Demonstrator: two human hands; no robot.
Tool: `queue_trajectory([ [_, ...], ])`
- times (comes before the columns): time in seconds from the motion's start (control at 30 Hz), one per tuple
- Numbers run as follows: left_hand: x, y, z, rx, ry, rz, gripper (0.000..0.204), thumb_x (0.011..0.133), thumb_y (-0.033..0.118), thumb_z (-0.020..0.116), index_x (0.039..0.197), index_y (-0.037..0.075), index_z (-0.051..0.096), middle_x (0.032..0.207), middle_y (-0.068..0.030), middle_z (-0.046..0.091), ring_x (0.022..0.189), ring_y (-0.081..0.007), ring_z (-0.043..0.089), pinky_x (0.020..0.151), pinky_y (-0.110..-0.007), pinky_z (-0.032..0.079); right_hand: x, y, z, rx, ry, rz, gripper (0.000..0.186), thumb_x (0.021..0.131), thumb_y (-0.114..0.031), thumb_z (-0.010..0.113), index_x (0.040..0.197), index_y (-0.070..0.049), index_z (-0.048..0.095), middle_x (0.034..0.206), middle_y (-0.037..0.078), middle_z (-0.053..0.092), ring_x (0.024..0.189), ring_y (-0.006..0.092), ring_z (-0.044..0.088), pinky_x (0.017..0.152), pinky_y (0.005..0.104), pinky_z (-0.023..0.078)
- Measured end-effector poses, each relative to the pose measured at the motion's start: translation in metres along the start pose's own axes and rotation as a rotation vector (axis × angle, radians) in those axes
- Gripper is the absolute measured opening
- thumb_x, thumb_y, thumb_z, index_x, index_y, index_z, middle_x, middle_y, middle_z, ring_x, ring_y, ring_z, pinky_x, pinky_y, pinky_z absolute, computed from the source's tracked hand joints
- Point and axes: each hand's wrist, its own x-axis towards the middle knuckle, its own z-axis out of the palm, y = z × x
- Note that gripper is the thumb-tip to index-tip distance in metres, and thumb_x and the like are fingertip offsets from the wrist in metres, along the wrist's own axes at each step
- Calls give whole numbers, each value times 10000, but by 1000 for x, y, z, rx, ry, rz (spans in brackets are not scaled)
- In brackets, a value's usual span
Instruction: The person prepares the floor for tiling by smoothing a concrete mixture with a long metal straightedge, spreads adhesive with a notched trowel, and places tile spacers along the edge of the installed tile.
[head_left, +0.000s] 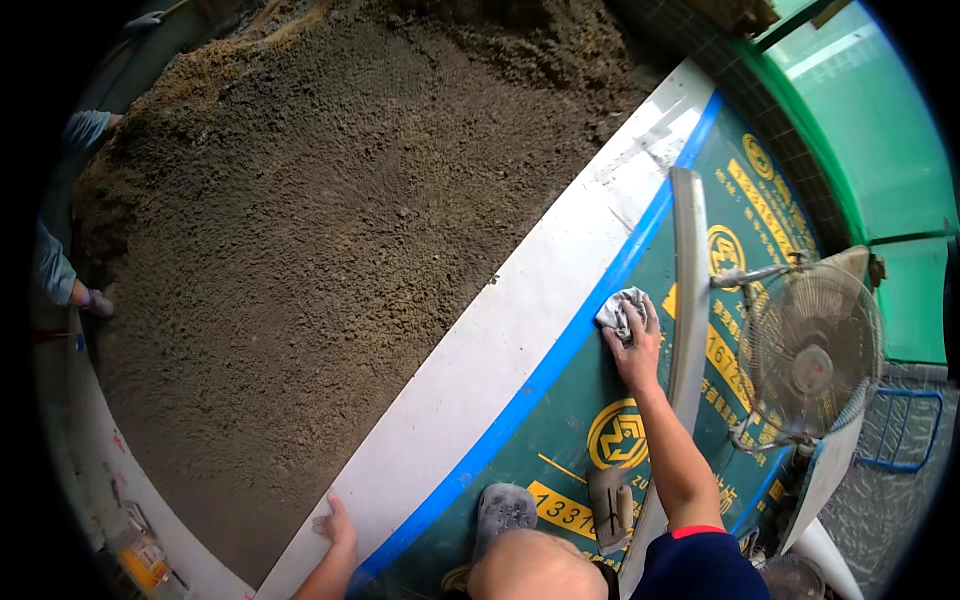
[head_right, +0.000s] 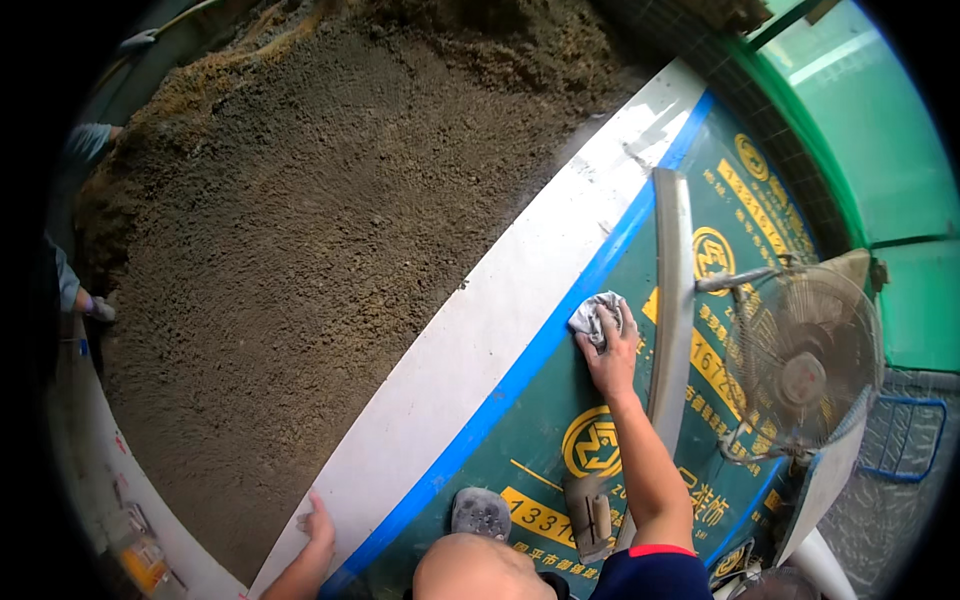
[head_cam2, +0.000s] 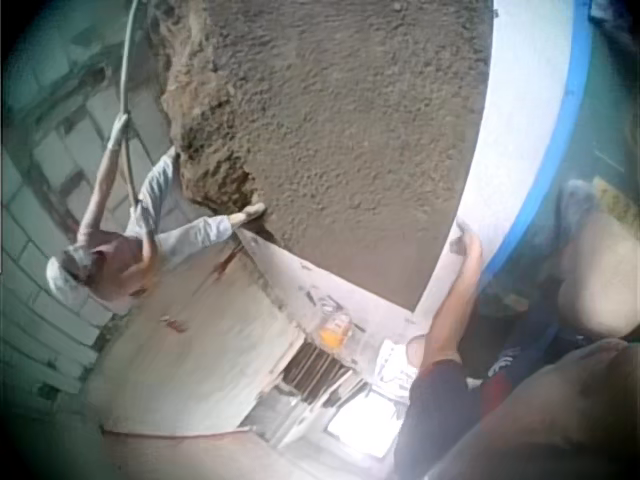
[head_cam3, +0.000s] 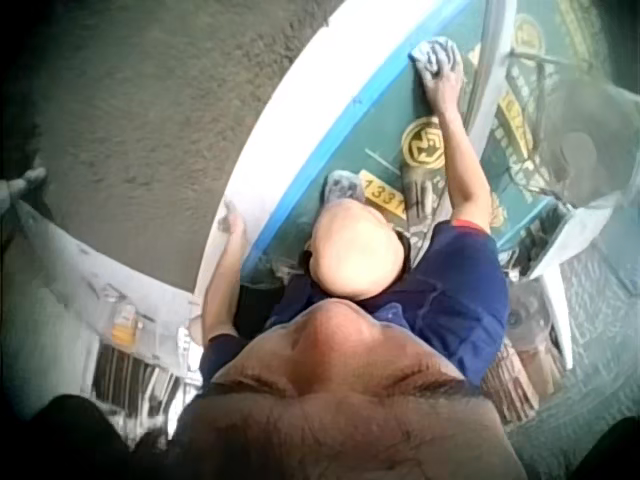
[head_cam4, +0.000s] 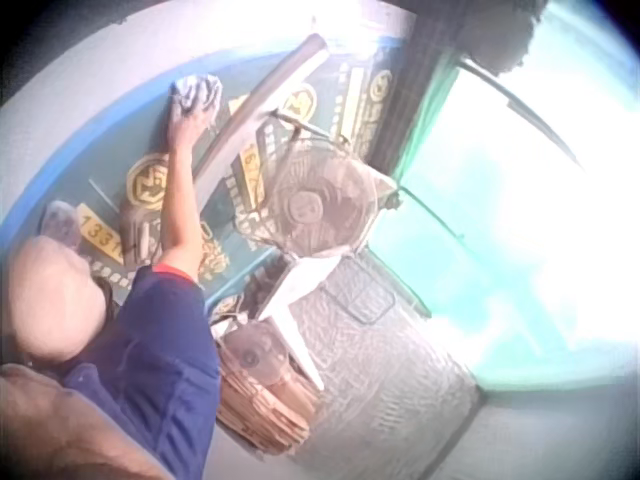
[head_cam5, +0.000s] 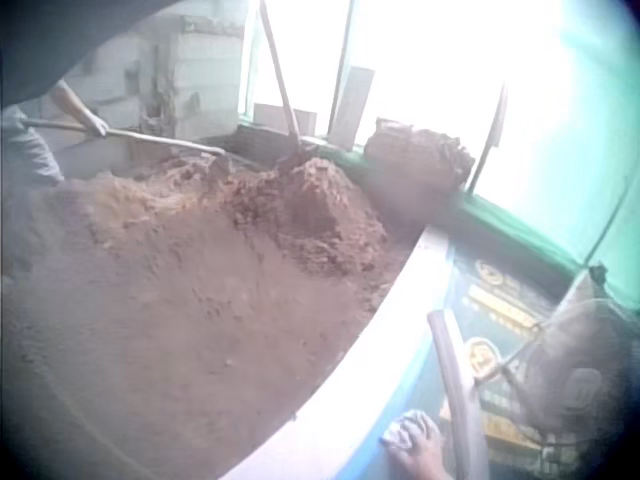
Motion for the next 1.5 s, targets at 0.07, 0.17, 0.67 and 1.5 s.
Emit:
queue_trajectory([
  [0.07, -9, 14, 11, -179, 139, -40, 1217, 913, 818, 396, 1554, -157, 48, 1644, -360, -19, 1559, -431, 34, 1264, -480, 112, -4, -15, 23, 125, 59, -53, 565, 808, -135, 801, 1339, -83, 615, 1500, 233, 443, 1353, 442, 466, 1126, 511, 408],
  [0.17, -54, 52, 25, -435, 237, 172, 1132, 964, 752, 398, 1559, -150, 58, 1655, -338, -8, 1559, -425, 44, 1267, -476, 73, -57, -90, 63, 260, -255, -415, 465, 796, -85, 770, 1248, -71, 663, 1324, 206, 609, 1310, 385, 533, 1088, 497, 451],
  [0.67, -233, 203, 0, -163, -131, 1482, 947, 985, 470, 553, 1589, -83, 77, 1646, -345, 85, 1535, -509, 86, 1240, -568, 118, 189, -16, 88, 97, 59, -413, 461, 849, -80, 662, 1306, -45, 609, 1461, 212, 517, 1375, 446, 453, 1171, 520, 362],
  [1.5, -368, 524, 113, 423, 42, 2214, 862, 902, 419, 672, 1528, -68, 334, 1625, -262, 281, 1524, -422, 244, 1228, -521, 225, 194, 83, 35, -23, 169, -48, 651, 761, -63, 754, 1377, 5, 553, 1461, 197, 511, 1408, 407, 435, 1187, 531, 336],
])
